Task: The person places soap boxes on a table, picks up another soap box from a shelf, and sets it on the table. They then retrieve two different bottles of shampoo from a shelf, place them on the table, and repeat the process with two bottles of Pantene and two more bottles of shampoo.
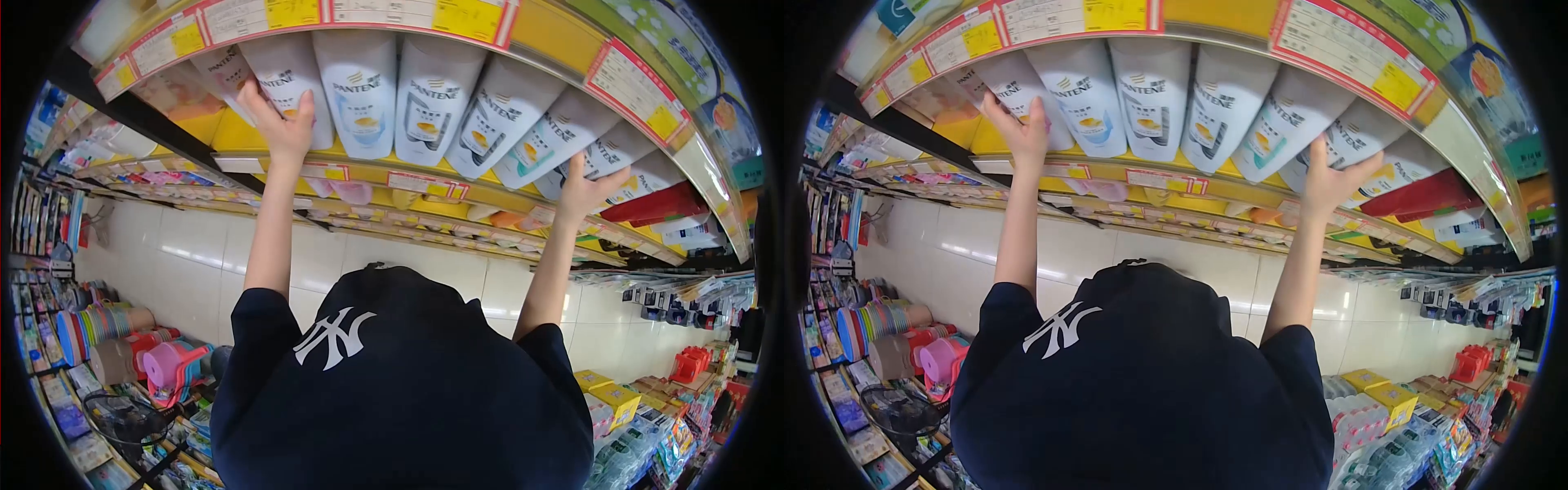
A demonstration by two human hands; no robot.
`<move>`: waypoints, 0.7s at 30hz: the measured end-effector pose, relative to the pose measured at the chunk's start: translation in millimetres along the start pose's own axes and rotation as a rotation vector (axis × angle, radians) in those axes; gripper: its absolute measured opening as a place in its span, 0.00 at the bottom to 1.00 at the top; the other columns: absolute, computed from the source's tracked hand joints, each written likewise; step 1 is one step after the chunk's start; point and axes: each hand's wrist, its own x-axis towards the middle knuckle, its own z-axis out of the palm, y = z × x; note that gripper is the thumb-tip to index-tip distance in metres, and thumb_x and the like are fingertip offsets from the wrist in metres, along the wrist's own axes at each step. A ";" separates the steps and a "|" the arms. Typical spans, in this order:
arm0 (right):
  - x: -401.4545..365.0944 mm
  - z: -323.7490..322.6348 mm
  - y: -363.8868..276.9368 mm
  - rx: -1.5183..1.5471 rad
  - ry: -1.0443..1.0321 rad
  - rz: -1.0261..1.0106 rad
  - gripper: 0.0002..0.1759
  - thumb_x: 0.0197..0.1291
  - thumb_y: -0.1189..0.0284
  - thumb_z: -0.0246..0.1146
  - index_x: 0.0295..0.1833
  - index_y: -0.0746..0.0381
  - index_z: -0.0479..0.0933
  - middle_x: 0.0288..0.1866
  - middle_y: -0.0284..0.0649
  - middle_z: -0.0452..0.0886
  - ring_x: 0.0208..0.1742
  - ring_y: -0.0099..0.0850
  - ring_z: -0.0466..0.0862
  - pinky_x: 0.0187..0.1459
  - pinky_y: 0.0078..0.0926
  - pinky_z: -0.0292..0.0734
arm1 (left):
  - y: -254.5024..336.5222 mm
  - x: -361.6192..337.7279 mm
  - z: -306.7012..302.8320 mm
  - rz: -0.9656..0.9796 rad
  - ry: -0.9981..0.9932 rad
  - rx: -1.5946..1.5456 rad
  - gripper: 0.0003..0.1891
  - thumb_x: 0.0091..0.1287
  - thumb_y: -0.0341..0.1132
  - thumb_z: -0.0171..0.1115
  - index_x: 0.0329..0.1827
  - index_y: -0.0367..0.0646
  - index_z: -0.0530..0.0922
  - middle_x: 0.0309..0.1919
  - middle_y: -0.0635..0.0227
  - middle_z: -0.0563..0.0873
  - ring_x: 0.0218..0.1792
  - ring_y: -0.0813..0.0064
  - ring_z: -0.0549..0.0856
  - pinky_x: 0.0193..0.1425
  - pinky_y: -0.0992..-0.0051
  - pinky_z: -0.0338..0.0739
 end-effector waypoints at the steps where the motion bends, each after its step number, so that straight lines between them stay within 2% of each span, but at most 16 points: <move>1: -1.5 -1.4 -0.1 0.005 -0.015 -0.003 0.36 0.41 0.75 0.66 0.55 0.69 0.54 0.49 0.44 0.61 0.50 0.31 0.66 0.51 0.27 0.62 | 4.7 -1.1 0.8 -0.035 -0.001 0.021 0.37 0.48 0.34 0.63 0.57 0.32 0.53 0.48 0.55 0.60 0.50 0.63 0.63 0.55 0.68 0.58; 4: -9.5 -10.7 -5.3 -0.271 -0.034 -0.116 0.38 0.44 0.76 0.64 0.59 0.69 0.51 0.53 0.46 0.58 0.54 0.33 0.63 0.55 0.30 0.60 | 30.4 -5.0 -2.6 -0.107 -0.013 0.090 0.35 0.50 0.33 0.62 0.57 0.32 0.53 0.48 0.54 0.61 0.51 0.63 0.64 0.55 0.68 0.59; 5: -13.0 -13.0 -11.4 -0.148 -0.027 -0.110 0.36 0.45 0.78 0.63 0.58 0.67 0.52 0.55 0.46 0.56 0.56 0.34 0.62 0.58 0.32 0.57 | 40.7 -7.5 -4.8 -0.112 -0.022 0.119 0.34 0.51 0.33 0.61 0.57 0.32 0.53 0.49 0.54 0.61 0.51 0.63 0.64 0.55 0.68 0.59; 8: -44.0 -35.3 -9.4 -0.120 0.007 -0.191 0.27 0.47 0.80 0.60 0.54 0.68 0.59 0.53 0.44 0.60 0.55 0.34 0.63 0.56 0.31 0.59 | 48.4 -32.5 -10.3 -0.096 0.024 0.052 0.30 0.53 0.29 0.59 0.56 0.34 0.56 0.49 0.55 0.61 0.52 0.63 0.64 0.56 0.67 0.59; 10: -76.7 -58.3 -11.8 -0.232 -0.269 -0.157 0.19 0.47 0.82 0.57 0.47 0.68 0.65 0.44 0.42 0.69 0.50 0.35 0.69 0.51 0.31 0.64 | 54.9 -67.9 -17.1 -0.114 0.060 0.018 0.26 0.53 0.28 0.58 0.54 0.35 0.59 0.48 0.56 0.64 0.51 0.62 0.65 0.55 0.67 0.59; 12: -106.8 -66.6 -8.9 -0.256 -0.509 -0.129 0.16 0.46 0.81 0.57 0.44 0.66 0.68 0.35 0.41 0.73 0.42 0.34 0.74 0.45 0.29 0.67 | 68.8 -107.6 -19.5 0.020 -0.075 0.204 0.21 0.51 0.26 0.59 0.48 0.35 0.65 0.45 0.57 0.69 0.50 0.61 0.67 0.54 0.67 0.61; 14: -139.2 -82.4 13.7 -0.224 -0.930 0.253 0.18 0.48 0.75 0.58 0.47 0.63 0.67 0.35 0.44 0.75 0.41 0.36 0.75 0.44 0.29 0.69 | 88.5 -157.2 -12.5 -0.128 -0.210 0.143 0.16 0.49 0.26 0.59 0.42 0.37 0.69 0.41 0.58 0.72 0.47 0.60 0.69 0.52 0.67 0.62; 15: -152.0 -92.2 25.7 -0.303 -1.150 0.316 0.19 0.48 0.71 0.59 0.48 0.62 0.68 0.37 0.45 0.75 0.42 0.38 0.75 0.45 0.30 0.69 | 91.8 -182.5 -10.2 -0.146 -0.362 0.136 0.14 0.50 0.27 0.59 0.40 0.38 0.70 0.42 0.57 0.73 0.46 0.58 0.71 0.50 0.67 0.64; 17: -174.0 -115.4 49.5 -0.463 -1.591 0.442 0.22 0.47 0.64 0.59 0.48 0.60 0.68 0.41 0.47 0.75 0.45 0.41 0.75 0.47 0.33 0.68 | 90.1 -240.8 -2.7 -0.401 -0.647 0.005 0.12 0.52 0.30 0.57 0.40 0.38 0.71 0.43 0.57 0.72 0.44 0.58 0.73 0.48 0.68 0.67; 19: -195.0 -129.8 75.0 -0.472 -1.701 0.429 0.24 0.47 0.60 0.59 0.49 0.59 0.68 0.42 0.47 0.75 0.45 0.41 0.75 0.46 0.33 0.69 | 78.8 -293.3 -10.1 -0.705 -1.021 -0.108 0.14 0.55 0.35 0.54 0.42 0.39 0.71 0.42 0.56 0.74 0.42 0.57 0.75 0.46 0.69 0.68; 21: -196.7 -129.1 83.8 -0.457 -1.738 0.475 0.24 0.48 0.59 0.58 0.50 0.59 0.67 0.42 0.48 0.75 0.45 0.41 0.75 0.45 0.34 0.70 | 66.5 -339.7 -31.1 -0.740 -1.248 0.064 0.15 0.55 0.40 0.53 0.43 0.41 0.73 0.41 0.56 0.76 0.40 0.56 0.75 0.45 0.68 0.69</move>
